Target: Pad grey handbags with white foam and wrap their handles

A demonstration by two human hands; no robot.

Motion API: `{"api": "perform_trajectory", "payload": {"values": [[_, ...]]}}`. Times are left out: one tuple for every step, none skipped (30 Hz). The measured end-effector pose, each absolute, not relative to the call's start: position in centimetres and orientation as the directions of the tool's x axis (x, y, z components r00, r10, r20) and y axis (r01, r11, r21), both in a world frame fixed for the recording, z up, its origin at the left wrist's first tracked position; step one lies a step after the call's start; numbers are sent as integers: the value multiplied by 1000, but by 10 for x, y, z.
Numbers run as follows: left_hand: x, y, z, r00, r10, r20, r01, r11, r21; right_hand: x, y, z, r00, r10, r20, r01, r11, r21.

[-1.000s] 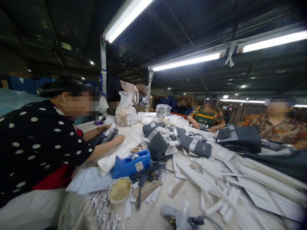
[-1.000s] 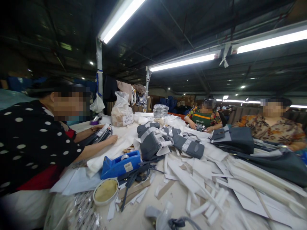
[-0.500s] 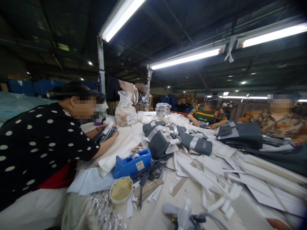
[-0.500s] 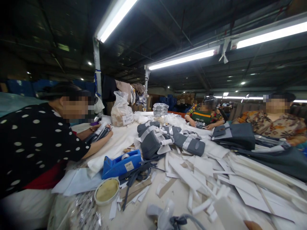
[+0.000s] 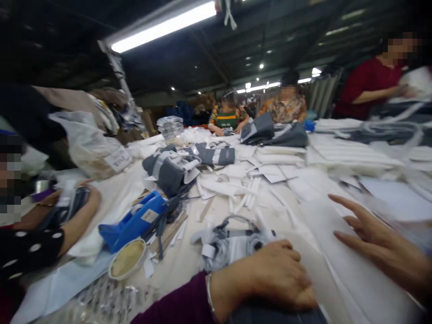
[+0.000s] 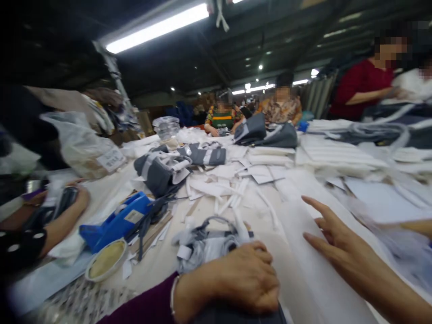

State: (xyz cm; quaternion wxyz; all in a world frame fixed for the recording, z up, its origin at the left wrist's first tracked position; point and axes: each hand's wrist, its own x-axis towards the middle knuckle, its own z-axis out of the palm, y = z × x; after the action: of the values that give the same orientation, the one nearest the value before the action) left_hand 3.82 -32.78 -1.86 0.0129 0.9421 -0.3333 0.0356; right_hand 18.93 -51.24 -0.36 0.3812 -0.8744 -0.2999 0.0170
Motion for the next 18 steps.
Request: {"api": "perform_trajectory", "payload": {"values": [[39,-328,-15,781,-619,87,-623,-781,34,180,-524,-4,820,553,146,473,-512,-717],[40,-329,-11,784,-614,90,-620,-782,61,172,-533,-6,810,577,104,444,-488,-752],[41,-329,-8,784,-613,96,-621,-780,85,164,-541,-7,795,602,75,426,-466,-775],[41,-330,-6,790,-605,102,-613,-782,109,158,-547,-9,781,623,54,413,-449,-793],[41,-331,-4,797,-596,101,-604,-786,132,152,-552,-12,768,639,37,397,-432,-810],[41,-331,-2,803,-588,96,-596,-788,153,147,-556,-14,758,652,18,375,-412,-830],[42,-332,-1,807,-584,89,-590,-789,172,142,-559,-16,749,662,0,345,-391,-854],[42,-333,1,808,-584,81,-588,-786,190,139,-561,-17,742,671,-15,313,-365,-877],[42,-334,2,806,-587,76,-588,-782,205,135,-561,-19,735,678,-24,283,-339,-897],[42,-335,3,805,-588,74,-589,-778,219,132,-561,-20,729,684,-27,261,-313,-913],[42,-335,5,805,-588,75,-588,-775,232,129,-559,-22,722,692,-25,245,-289,-926],[42,-336,6,805,-588,76,-587,-773,242,127,-557,-23,714,700,-21,233,-266,-935],[42,-336,6,806,-587,76,-586,-771,250,125,-553,-25,707,707,-20,222,-248,-943],[42,-337,7,807,-586,75,-584,-771,255,123,-548,-26,698,716,-25,208,-235,-949],[42,-337,7,807,-586,75,-583,-770,259,122,-543,-29,685,727,-34,193,-226,-955],[42,-337,8,808,-583,78,-581,-770,261,121,-537,-31,672,739,-49,173,-221,-960],[41,-337,8,811,-578,84,-578,-772,264,120,-530,-34,654,754,-71,150,-221,-964],[41,-337,8,815,-572,92,-574,-774,268,119,-523,-37,625,775,-93,127,-219,-968]]}}
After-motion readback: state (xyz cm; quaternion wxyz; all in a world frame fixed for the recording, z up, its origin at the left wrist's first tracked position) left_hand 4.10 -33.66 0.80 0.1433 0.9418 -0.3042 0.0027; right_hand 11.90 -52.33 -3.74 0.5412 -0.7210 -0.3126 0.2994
